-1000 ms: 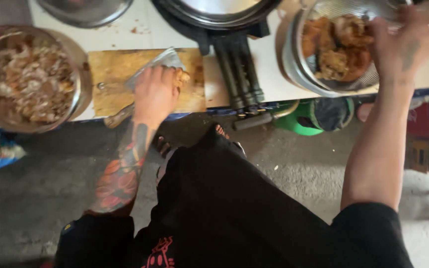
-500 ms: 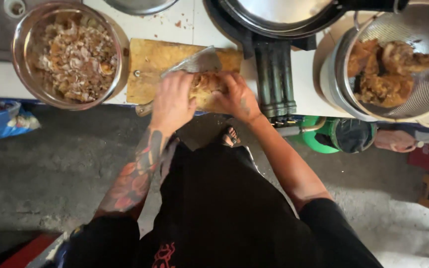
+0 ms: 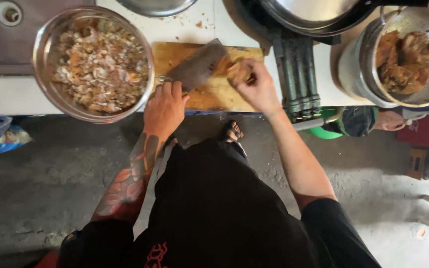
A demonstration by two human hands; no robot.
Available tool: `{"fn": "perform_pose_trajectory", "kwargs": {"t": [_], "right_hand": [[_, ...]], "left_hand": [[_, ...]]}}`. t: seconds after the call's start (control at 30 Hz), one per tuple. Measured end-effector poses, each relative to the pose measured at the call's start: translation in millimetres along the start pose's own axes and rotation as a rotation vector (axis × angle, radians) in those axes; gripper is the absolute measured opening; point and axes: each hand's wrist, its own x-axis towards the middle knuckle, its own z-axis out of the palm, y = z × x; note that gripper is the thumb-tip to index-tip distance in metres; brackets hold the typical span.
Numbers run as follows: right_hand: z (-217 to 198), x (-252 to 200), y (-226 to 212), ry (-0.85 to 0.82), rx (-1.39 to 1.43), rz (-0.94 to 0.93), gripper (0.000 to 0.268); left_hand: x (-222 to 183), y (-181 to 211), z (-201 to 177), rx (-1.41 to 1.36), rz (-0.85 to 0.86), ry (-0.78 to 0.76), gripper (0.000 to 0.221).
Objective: Chopping fried meat on a wooden cutting board using a cleaver and transferring the pieces to a bowl
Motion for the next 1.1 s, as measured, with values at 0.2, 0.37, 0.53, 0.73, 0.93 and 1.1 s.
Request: {"fn": "perform_pose_trajectory", "kwargs": {"t": [0.2, 0.37, 0.53, 0.73, 0.93, 1.1], "right_hand": [[-4.5, 20.0, -26.0, 0.008, 0.003, -0.069, 0.035], [0.2, 26.0, -22.6, -0.105, -0.226, -0.302, 0.048], [9.0, 17.4, -24.2, -0.161, -0.407, -0.507, 0.046], [11.7, -5.2, -14.0, -0.102, -0.299, -0.436, 0.053], [13.7, -22.9, 0.3, -0.075, -0.131, -0.357, 0.053], [19.5, -33.8, -0.5, -0.053, -0.162, -0.339, 0.058]], "left_hand": [[-7.2, -8.4, -10.9, -0.414, -0.197, -0.104, 0.036], [-17.1, -5.5, -17.5, -0.798, -0.419, -0.294, 0.039], [-37.8, 4.7, -12.3, -0.803, -0.475, -0.249, 0.041], [-39.1, 27.2, -29.5, -0.505, -0.479, -0.175, 0.038], [-29.7, 35.2, -11.1, -0.489, -0.416, -0.154, 0.045], [-24.5, 60.2, -45.7, -0.493, -0.24, -0.056, 0.022]]}}
